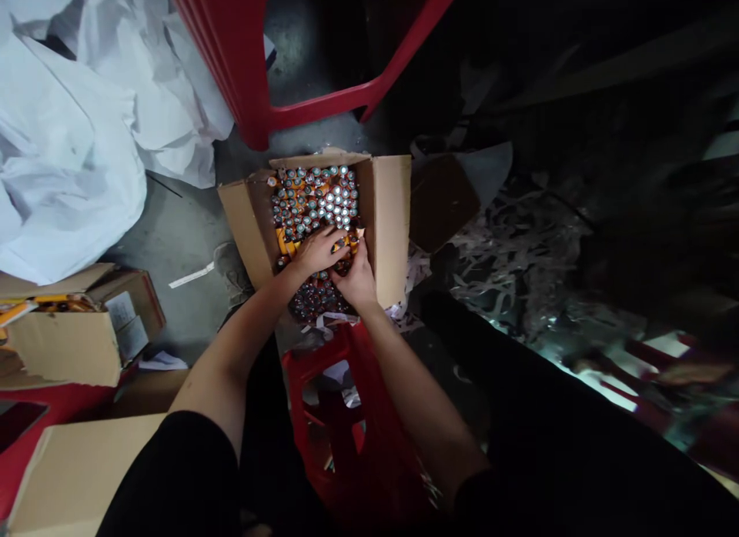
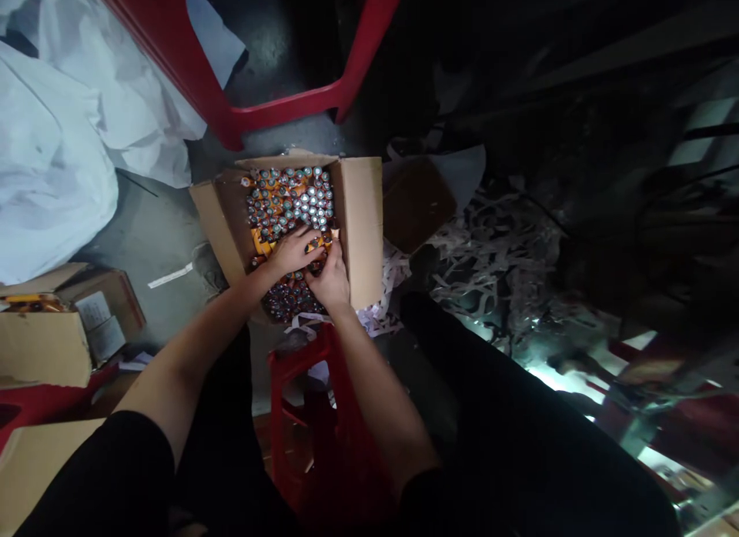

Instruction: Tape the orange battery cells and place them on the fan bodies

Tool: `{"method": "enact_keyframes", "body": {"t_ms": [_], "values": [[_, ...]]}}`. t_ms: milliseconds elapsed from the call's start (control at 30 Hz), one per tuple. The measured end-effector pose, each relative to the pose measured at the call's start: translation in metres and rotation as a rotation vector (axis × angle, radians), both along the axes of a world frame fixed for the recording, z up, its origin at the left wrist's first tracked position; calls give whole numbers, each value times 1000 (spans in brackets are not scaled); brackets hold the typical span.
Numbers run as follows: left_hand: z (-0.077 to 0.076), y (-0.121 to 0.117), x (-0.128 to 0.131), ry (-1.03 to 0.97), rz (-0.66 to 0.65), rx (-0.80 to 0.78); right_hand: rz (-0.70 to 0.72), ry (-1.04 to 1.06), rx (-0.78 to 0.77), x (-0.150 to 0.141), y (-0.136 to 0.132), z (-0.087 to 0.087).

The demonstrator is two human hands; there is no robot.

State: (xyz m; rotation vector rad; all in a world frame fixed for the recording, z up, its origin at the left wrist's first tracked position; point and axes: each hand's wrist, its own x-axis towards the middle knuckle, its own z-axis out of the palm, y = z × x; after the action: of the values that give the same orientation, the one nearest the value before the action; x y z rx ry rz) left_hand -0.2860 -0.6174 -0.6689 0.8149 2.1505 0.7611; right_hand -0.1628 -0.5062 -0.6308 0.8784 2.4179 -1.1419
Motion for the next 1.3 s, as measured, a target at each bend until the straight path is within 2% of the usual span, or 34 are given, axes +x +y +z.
{"method": "enact_keyframes", "body": {"t_ms": [67,233,333,467,567,667,733,900,1133,1300], "values": [[1,2,0,-12,22,-4,12,-22,38,-8,-2,-2],[6,10,0,-69,111,-12,-90,-250,278,-25,-24,-2],[4,8,0,-88,153,31,-31,-215,305,-28,-28,1],[-3,4,-2,-135,128,151,66,-146,336,-24,-21,0],[-4,6,-5,-140,120,111,80,-116,315,-23,-17,-7],[-4,9,-7,-150,137,18,6,-98,299,-26,-19,-15],[-3,8,-9,-165,132,17,-26,-91,303,-26,-20,-18],[-3,-1,-2,-144,122,92,89,-31,290,-22,-18,-10],[-4,5,14,-87,221,121,187,-110,183,-21,-3,-4],[-1,9,20,-105,259,76,234,-207,180,-20,2,0]]}}
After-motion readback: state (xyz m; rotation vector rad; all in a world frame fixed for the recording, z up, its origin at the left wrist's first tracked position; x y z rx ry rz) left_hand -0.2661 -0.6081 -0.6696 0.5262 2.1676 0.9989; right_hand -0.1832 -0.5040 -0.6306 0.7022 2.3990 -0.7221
